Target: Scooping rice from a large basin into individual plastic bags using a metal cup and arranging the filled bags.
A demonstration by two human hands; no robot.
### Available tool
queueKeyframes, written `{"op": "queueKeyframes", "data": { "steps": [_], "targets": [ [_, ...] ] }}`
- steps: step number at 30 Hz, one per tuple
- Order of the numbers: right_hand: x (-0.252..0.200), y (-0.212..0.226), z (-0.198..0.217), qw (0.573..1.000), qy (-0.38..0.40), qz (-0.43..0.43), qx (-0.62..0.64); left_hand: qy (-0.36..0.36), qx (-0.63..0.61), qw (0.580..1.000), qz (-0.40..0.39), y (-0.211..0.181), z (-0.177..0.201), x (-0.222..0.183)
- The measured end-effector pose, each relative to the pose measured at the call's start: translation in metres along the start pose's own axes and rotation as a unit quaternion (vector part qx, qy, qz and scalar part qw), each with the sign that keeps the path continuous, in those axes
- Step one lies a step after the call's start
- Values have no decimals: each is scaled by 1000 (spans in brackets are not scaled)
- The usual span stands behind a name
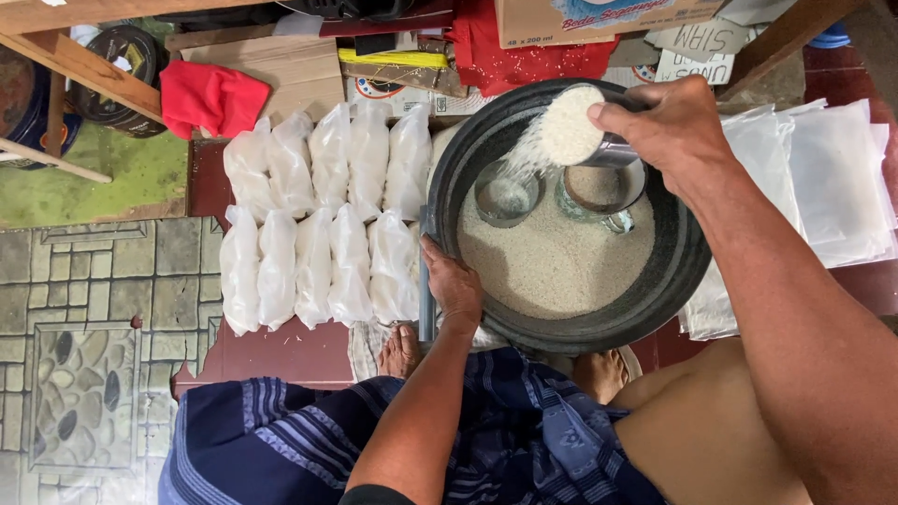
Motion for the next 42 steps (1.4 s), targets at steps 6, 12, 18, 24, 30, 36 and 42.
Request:
{"op": "queueKeyframes", "data": {
  "steps": [6, 12, 18, 24, 30, 36, 42],
  "targets": [
    [-1, 15, -2, 998, 0, 66, -5, -9, -16, 1000, -20, -3, 3, -1],
    [-1, 17, 2, 995, -15, 94, -38, -5, -7, 1000, -14, -6, 5, 0],
    [-2, 16, 10, 987, -29, 151, -45, 8, -2, 1000, 1, -5, 5, 1],
    [-5, 22, 15, 971, -56, 218, -77, -1, -3, 1000, -15, -4, 5, -1],
    [-9, 27, 16, 954, -68, 273, -109, 0, -13, 1000, -22, 2, 1, 0],
    [-16, 39, 12, 958, -58, 265, -96, -9, -14, 999, -32, -2, 4, 0],
    [-26, 58, 7, 955, -43, 281, -84, 10, -33, 999, -18, -2, 5, -1]
  ]
}}
Point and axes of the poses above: each hand's wrist, its own x-axis towards the middle knuckle, its own z-axis out of the back of the hand, y = z × x, the point moved 9 cm from there along x, towards the middle knuckle, and after that the axes turned 4 degrees about x, right-handed, at the moved point
